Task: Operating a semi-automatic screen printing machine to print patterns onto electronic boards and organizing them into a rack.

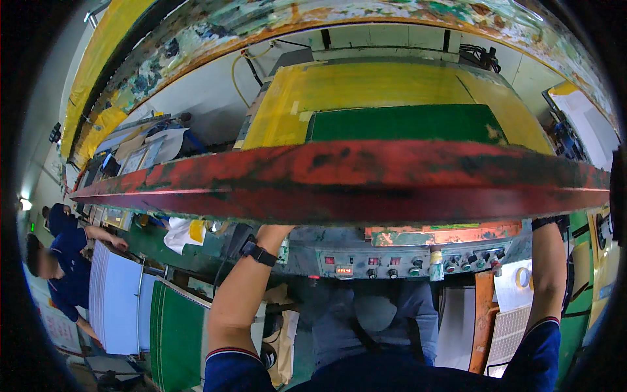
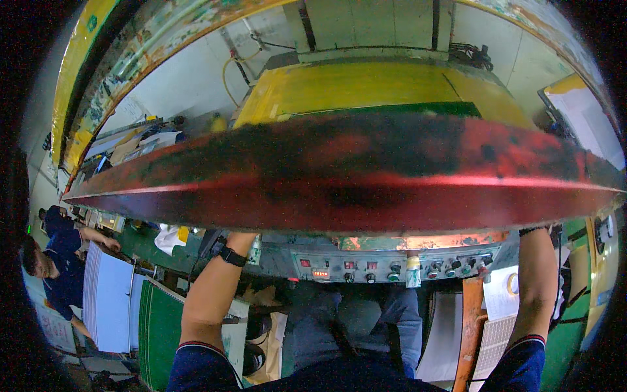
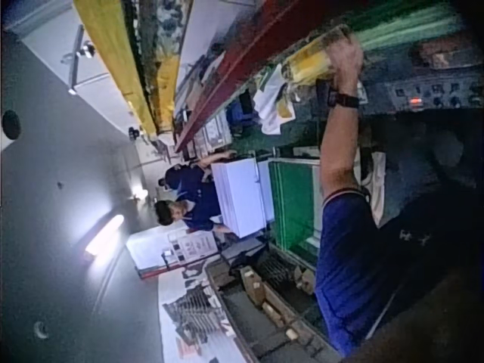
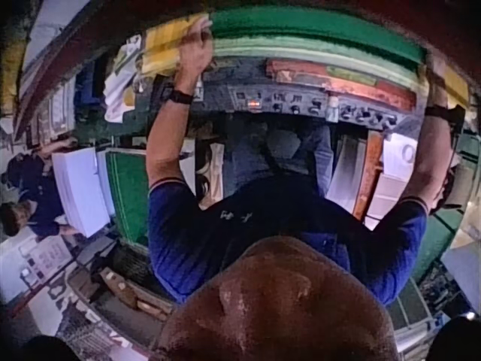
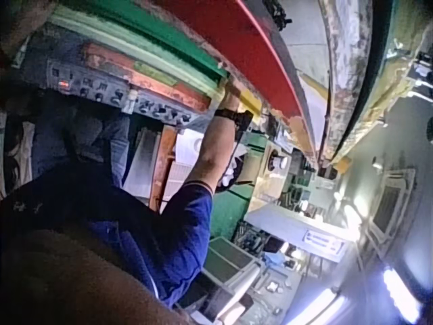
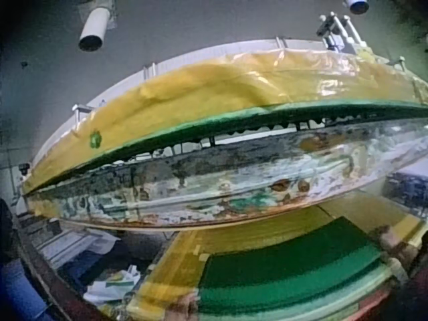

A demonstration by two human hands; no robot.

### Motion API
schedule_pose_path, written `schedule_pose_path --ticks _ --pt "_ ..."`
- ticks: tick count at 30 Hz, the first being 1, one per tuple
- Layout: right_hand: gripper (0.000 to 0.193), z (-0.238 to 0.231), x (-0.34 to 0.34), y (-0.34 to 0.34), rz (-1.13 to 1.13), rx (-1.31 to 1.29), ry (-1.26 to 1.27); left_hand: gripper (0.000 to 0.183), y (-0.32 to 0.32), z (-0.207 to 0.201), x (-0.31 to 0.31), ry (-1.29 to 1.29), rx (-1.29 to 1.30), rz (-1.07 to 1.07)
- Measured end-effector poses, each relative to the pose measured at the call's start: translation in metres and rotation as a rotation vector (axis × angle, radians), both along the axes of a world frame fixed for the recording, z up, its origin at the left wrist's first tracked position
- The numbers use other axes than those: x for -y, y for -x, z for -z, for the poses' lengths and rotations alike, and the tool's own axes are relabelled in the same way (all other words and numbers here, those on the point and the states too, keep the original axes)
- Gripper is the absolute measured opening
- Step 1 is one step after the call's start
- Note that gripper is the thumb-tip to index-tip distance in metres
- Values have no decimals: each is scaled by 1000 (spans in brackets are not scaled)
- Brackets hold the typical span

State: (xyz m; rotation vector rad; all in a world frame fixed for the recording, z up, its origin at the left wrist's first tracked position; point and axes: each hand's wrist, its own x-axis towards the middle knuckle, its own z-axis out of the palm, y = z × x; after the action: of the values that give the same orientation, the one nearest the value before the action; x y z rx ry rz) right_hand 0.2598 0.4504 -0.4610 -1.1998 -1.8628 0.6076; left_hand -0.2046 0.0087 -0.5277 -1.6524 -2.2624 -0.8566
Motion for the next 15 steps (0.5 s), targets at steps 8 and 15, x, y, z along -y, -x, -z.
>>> schedule_pose_path --ticks 8,15 --pt "25 12 -25 8 37 133 -36 46 -1 -12 -6 147 -44 -14" --pt "25 -5 -53 -47 320 496 -52 40 3 -35 -36 -122 79 105"
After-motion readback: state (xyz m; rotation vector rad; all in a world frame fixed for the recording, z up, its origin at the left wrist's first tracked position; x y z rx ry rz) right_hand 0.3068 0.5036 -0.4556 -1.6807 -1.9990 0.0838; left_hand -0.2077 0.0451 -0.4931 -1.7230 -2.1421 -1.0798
